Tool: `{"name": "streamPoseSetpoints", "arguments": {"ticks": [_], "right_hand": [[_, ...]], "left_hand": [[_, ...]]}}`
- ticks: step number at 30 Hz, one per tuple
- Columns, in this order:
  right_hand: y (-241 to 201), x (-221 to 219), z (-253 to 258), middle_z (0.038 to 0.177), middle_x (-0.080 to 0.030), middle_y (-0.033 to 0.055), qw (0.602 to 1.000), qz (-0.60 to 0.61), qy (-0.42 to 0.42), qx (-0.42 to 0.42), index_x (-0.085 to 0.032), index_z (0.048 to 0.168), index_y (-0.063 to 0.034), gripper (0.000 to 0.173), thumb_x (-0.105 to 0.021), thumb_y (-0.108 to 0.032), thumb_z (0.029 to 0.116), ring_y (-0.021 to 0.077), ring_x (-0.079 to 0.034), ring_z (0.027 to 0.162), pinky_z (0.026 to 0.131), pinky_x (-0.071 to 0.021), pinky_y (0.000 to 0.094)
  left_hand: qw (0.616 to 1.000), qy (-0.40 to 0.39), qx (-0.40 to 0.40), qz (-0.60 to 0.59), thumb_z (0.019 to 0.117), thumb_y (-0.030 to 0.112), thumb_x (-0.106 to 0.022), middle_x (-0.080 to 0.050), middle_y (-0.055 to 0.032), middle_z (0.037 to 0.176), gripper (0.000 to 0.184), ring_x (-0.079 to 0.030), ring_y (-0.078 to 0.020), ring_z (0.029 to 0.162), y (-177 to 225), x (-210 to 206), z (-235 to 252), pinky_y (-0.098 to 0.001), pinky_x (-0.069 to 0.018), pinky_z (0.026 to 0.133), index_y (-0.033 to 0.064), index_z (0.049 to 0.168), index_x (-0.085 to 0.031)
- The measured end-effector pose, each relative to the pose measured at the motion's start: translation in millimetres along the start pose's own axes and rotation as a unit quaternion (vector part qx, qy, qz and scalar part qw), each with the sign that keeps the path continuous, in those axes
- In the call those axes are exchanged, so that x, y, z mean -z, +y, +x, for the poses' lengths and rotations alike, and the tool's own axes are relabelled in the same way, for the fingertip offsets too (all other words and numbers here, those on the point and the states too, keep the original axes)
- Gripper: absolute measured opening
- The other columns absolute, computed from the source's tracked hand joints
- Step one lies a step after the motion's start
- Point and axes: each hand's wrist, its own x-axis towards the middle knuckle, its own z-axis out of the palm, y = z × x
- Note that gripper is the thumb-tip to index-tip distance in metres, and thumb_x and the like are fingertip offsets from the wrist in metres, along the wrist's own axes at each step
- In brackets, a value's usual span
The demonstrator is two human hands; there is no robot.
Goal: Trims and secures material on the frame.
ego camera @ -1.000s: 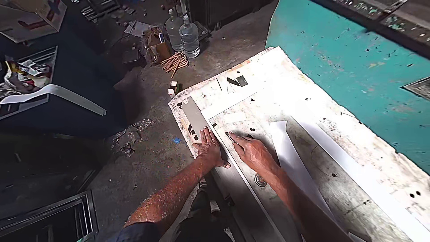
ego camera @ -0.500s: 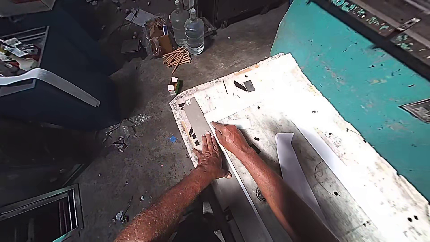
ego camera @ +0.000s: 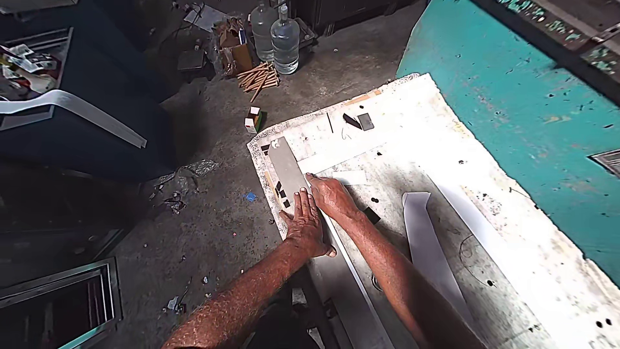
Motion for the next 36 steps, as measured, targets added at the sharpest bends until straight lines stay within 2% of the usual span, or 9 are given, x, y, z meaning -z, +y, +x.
{"name": "streamPoseSetpoints", "arguments": {"ticks": [8, 13, 20, 26, 33, 36], "right_hand": [[2.2, 1.1, 7.2, 0.117, -0.07, 0.0197, 0.999, 0.001, -0.021, 0.034, -0.055, 0.149, -0.0083, 0.044, -0.046, -0.014, 0.1054, 0.0353, -0.067, 0.112, 0.099, -0.0519, 0.0504], [-0.6, 6.2, 6.7, 0.11, -0.071, 0.0196, 0.999, -0.005, -0.02, 0.041, -0.058, 0.145, -0.0064, 0.042, -0.05, -0.013, 0.1036, 0.0358, -0.069, 0.107, 0.095, -0.0529, 0.051], [-1.5, 8.3, 0.0, 0.114, -0.071, 0.0195, 0.999, 0.001, -0.035, 0.035, -0.056, 0.147, -0.0075, 0.044, -0.05, -0.014, 0.1041, 0.0357, -0.068, 0.11, 0.097, -0.0524, 0.0512], [5.8, 1.3, -13.4, 0.11, -0.072, 0.0188, 0.999, 0.01, -0.022, 0.043, -0.06, 0.144, -0.0092, 0.041, -0.048, -0.015, 0.1044, 0.0358, -0.07, 0.106, 0.094, -0.0539, 0.0524], [13.2, -4.7, -46.3, 0.11, -0.073, 0.0174, 0.999, 0.009, -0.029, 0.03, -0.061, 0.143, -0.0125, 0.041, -0.046, -0.014, 0.1049, 0.0353, -0.07, 0.104, 0.091, -0.0547, 0.0524], [14.2, -5.2, -63.1, 0.111, -0.073, 0.0173, 0.999, 0.0, -0.044, 0.02, -0.058, 0.147, -0.0148, 0.044, -0.044, -0.014, 0.1057, 0.0358, -0.07, 0.103, 0.089, -0.0551, 0.0531]], "left_hand": [[1.0, -0.006, 0.002, 0.009, 0.0554, 0.076, -0.084, 0.024, -0.0255, 0.167, 0.163, 0.014, -0.044, 0.156, 1.2, 2.2, -1.4, -0.0832, -0.0117, 0.11, -0.0027, 0.161, 0.012], [1.0, -0.011, 0.005, 0.014, 0.0551, 0.077, -0.083, 0.024, -0.0251, 0.167, 0.162, 0.015, -0.043, 0.157, 2.7, 3.8, -1.4, -0.0813, -0.0076, 0.113, -0.002, 0.161, 0.011], [1.0, -0.016, 0.008, 0.022, 0.0562, 0.078, -0.082, 0.024, -0.0256, 0.167, 0.162, 0.016, -0.0435, 0.156, 3.7, 3.9, -1.5, -0.0813, -0.0049, 0.113, -0.0019, 0.161, 0.012], [1.0, -0.005, 0.005, 0.017, 0.0554, 0.079, -0.081, 0.022, -0.0242, 0.168, 0.163, 0.015, -0.0433, 0.156, 1.7, 0.9, -1.0, -0.0835, -0.0036, 0.111, -0.0013, 0.161, 0.014], [0.999, -0.003, -0.003, 0.042, 0.0559, 0.083, -0.078, 0.024, -0.0245, 0.167, 0.163, 0.016, -0.0441, 0.156, 0.9, -1.8, 2.0, -0.0819, 0.0003, 0.112, 0.0, 0.161, 0.015], [0.999, -0.007, 0.003, 0.042, 0.0559, 0.083, -0.078, 0.025, -0.0244, 0.167, 0.163, 0.019, -0.0438, 0.155, 2.1, -1.3, 1.7, -0.0822, 0.0019, 0.112, 0.0, 0.161, 0.014]]}}
